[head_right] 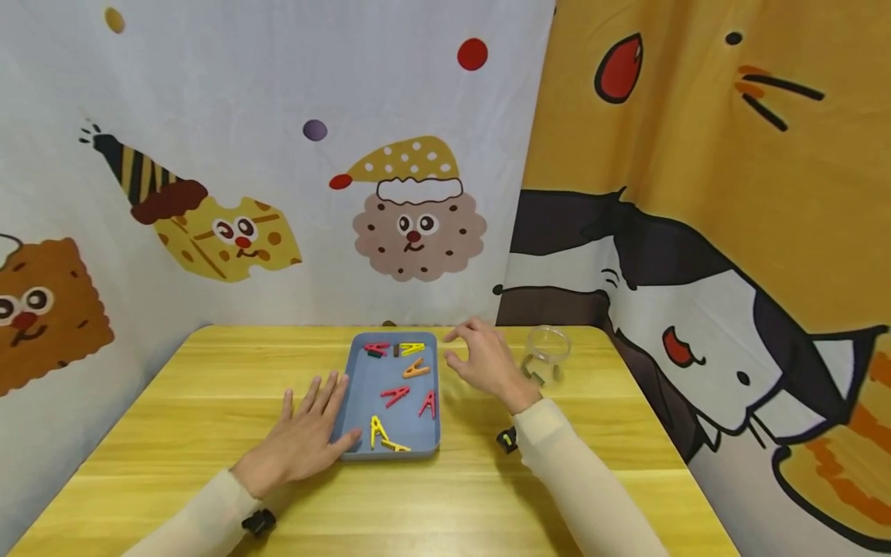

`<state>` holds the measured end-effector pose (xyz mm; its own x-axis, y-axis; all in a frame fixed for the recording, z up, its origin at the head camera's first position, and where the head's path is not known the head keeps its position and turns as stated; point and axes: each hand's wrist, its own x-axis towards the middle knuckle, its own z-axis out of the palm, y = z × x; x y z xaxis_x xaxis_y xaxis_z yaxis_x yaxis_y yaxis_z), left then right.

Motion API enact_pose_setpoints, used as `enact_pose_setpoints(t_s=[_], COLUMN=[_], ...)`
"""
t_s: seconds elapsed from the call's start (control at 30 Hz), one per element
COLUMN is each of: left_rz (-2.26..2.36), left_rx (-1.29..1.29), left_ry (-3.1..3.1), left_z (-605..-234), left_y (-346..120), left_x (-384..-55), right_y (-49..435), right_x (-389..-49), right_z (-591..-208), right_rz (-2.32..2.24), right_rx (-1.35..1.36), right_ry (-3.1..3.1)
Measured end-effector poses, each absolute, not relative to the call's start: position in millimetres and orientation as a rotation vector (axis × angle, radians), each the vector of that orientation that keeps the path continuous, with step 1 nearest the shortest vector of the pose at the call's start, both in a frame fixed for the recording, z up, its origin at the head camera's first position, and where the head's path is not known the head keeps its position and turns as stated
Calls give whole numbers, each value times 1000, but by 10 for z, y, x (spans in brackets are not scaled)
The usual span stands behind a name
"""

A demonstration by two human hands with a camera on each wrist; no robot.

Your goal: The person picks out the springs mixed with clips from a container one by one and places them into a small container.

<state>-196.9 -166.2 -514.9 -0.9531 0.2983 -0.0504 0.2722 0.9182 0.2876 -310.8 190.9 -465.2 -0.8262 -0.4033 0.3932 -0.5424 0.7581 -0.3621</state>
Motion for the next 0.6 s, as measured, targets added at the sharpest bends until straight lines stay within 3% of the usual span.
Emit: enact_pose_setpoints(t_s=[0.6], left_rz=[431], left_rx=[444], left_ry=[2988], left_z=[-5108], left_y=[-1650], left_x=[-1947], right_y=[1636], right_x=[-3242], right_z=[-4705], right_rz=[686], right_rx=[808], right_ry=[-2732])
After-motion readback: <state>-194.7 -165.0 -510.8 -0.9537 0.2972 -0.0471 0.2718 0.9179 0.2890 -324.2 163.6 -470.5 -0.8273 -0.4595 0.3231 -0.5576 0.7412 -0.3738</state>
